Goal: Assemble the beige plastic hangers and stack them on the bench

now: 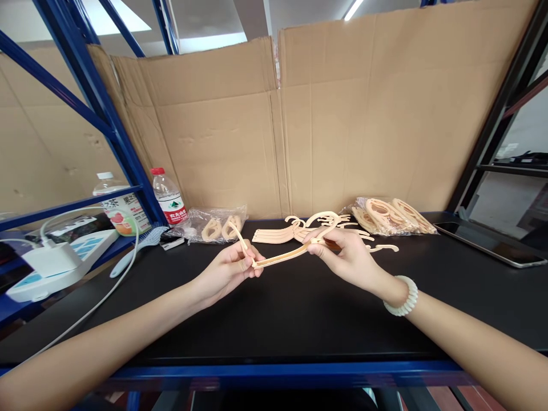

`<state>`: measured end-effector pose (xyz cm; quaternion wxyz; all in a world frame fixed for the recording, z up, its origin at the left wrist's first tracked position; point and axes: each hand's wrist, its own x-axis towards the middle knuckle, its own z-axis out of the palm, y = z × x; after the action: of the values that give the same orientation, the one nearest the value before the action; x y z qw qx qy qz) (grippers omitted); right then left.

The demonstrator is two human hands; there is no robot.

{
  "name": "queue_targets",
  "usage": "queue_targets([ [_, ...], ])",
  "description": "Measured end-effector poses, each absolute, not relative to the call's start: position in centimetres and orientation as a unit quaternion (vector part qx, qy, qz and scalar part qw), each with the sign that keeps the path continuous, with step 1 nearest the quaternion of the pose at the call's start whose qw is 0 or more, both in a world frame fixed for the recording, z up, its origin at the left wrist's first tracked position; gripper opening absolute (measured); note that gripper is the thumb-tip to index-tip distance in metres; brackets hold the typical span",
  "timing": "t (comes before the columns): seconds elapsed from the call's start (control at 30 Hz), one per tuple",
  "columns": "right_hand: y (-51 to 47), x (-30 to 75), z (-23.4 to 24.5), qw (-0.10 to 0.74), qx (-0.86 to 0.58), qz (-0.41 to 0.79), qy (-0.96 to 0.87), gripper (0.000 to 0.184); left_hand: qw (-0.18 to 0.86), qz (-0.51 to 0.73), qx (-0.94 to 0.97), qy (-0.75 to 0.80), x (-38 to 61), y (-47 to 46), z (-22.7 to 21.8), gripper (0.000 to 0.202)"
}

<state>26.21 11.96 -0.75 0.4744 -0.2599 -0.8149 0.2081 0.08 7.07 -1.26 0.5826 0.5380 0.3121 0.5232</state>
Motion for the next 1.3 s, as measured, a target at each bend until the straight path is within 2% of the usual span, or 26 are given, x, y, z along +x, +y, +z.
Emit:
queue_targets([
  [0.2,11.2,25.4,-0.8,0.510,-0.252,0.143,-0.810,0.017,0.543,0.560,0.528,0.335,0.3,7.1,-1.6,0.025],
  [0.53,10.6,24.6,-1.3,0.509,-0.278,0.161,-0.798,0.018,0.460,0.613,0.521,0.376,0.3,7.6,-2.7,0.018],
  [0.93,11.5,24.4,-1.6,0.526,-0.349,0.226,-0.742,0.032,0.539,0.595,0.463,0.375,0.5,7.7,-2.6,0.031],
  [1.17,12.4,24.5,-1.0,0.514,-0.354,0.258,-0.737,0.036,0.541,0.614,0.417,0.396,0.5,7.6,-1.4,0.020],
  [1.3,13.8,25.4,-0.8,0.506,-0.368,0.257,-0.736,0.040,0.499,0.653,0.384,0.421,-1.1,8.5,-0.1,0.019],
])
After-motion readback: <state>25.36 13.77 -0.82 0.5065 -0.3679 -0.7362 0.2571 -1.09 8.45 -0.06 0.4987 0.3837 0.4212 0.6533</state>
